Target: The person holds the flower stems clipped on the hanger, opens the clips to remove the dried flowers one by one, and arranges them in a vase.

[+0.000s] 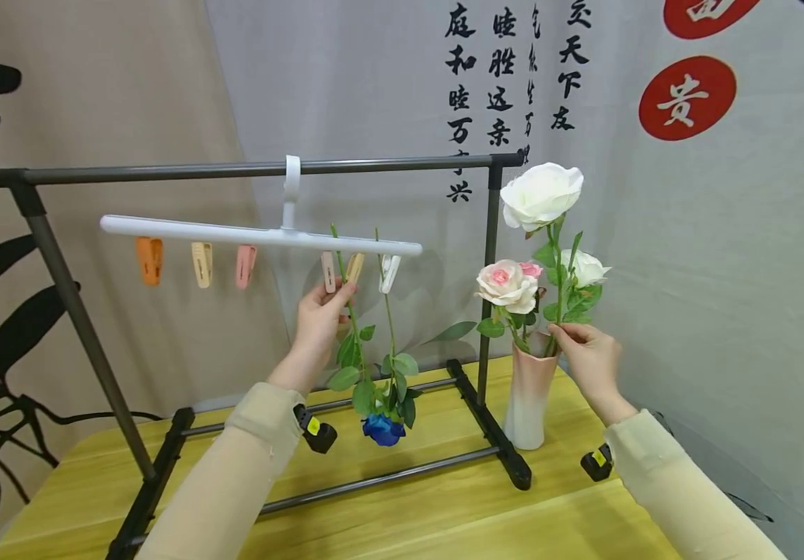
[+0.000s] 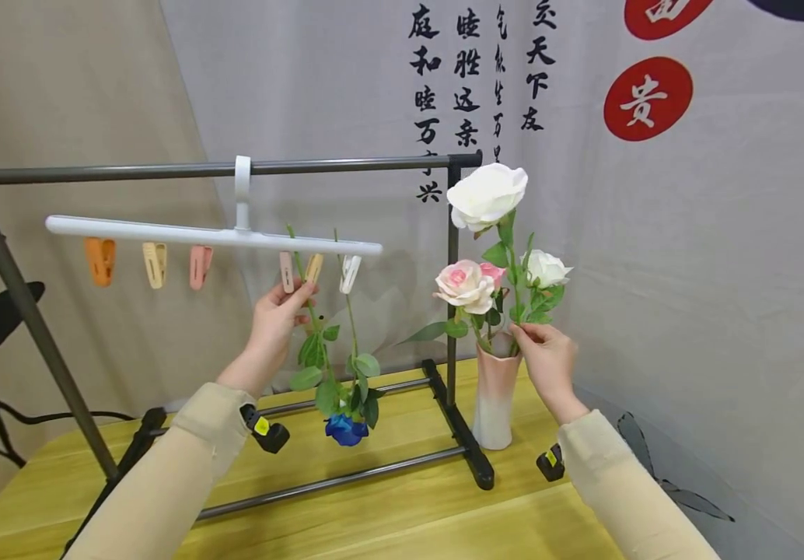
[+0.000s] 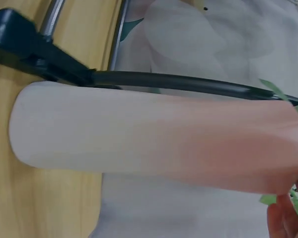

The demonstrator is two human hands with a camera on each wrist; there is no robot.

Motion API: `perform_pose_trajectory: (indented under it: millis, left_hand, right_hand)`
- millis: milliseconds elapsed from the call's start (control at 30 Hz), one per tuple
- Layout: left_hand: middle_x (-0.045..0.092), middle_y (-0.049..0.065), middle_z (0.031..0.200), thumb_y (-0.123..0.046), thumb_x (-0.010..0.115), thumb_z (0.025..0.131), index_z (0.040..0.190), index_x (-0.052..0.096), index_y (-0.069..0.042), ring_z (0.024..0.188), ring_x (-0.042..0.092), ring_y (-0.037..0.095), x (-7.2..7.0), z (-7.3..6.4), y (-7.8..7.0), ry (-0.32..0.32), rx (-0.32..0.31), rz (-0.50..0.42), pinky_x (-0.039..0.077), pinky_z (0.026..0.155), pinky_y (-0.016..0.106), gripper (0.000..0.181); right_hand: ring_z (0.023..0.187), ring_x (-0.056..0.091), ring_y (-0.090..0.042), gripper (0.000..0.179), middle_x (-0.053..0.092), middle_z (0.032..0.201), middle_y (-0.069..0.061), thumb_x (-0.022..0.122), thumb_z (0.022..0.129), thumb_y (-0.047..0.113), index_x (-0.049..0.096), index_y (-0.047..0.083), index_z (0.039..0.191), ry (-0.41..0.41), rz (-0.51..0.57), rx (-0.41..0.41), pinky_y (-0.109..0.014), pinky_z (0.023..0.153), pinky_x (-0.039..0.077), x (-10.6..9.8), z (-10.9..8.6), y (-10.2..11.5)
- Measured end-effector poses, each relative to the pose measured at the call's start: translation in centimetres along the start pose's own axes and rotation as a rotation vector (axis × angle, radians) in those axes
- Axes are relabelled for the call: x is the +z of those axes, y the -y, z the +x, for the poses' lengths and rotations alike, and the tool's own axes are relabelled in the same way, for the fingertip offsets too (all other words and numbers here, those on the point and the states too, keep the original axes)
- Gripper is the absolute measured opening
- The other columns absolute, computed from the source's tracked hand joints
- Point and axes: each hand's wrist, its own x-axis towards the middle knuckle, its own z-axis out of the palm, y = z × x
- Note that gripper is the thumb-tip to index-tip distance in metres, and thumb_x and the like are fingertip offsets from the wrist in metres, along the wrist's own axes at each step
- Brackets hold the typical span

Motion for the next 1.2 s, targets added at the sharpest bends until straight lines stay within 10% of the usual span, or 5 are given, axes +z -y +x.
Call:
perform_pose_trajectory:
  millis: [633, 1200]
  left_hand:
    - [0.067, 0.005, 0.117, -0.028, 0.064, 0.095, 0.123, 0.058, -0.004, 0.100, 0.057, 0.018, 0.0, -0.1, 0.5, 0.009, -0.004, 0.002, 0.049, 0.071, 0.025, 0.037]
    - [0.068, -0.001, 0.109, -0.027, 0.065, 0.095, 0.122, 0.057, -0.004, 0.104, 0.055, 0.020, 0.0, -0.3, 0.8, -0.001, -0.012, -0.036, 0.047, 0.068, 0.024, 0.036]
  right_hand:
    - [0.075, 0.058, -0.024, 0.033, 0.065, 0.084, -0.010, 0.074, 0.087, 0.031, 0.075, 0.003, 0.070, 0.047, -0.166, -0.100, -0.036, 0.064, 0.043, 0.6, -0.4, -1.2]
    - [0.081, 0.059, -0.028, 0.025, 0.064, 0.093, -0.015, 0.072, 0.089, 0.022, 0.075, -0.003, 0.088, 0.050, -0.141, -0.116, -0.037, 0.067, 0.045, 0.8, -0.9, -1.0]
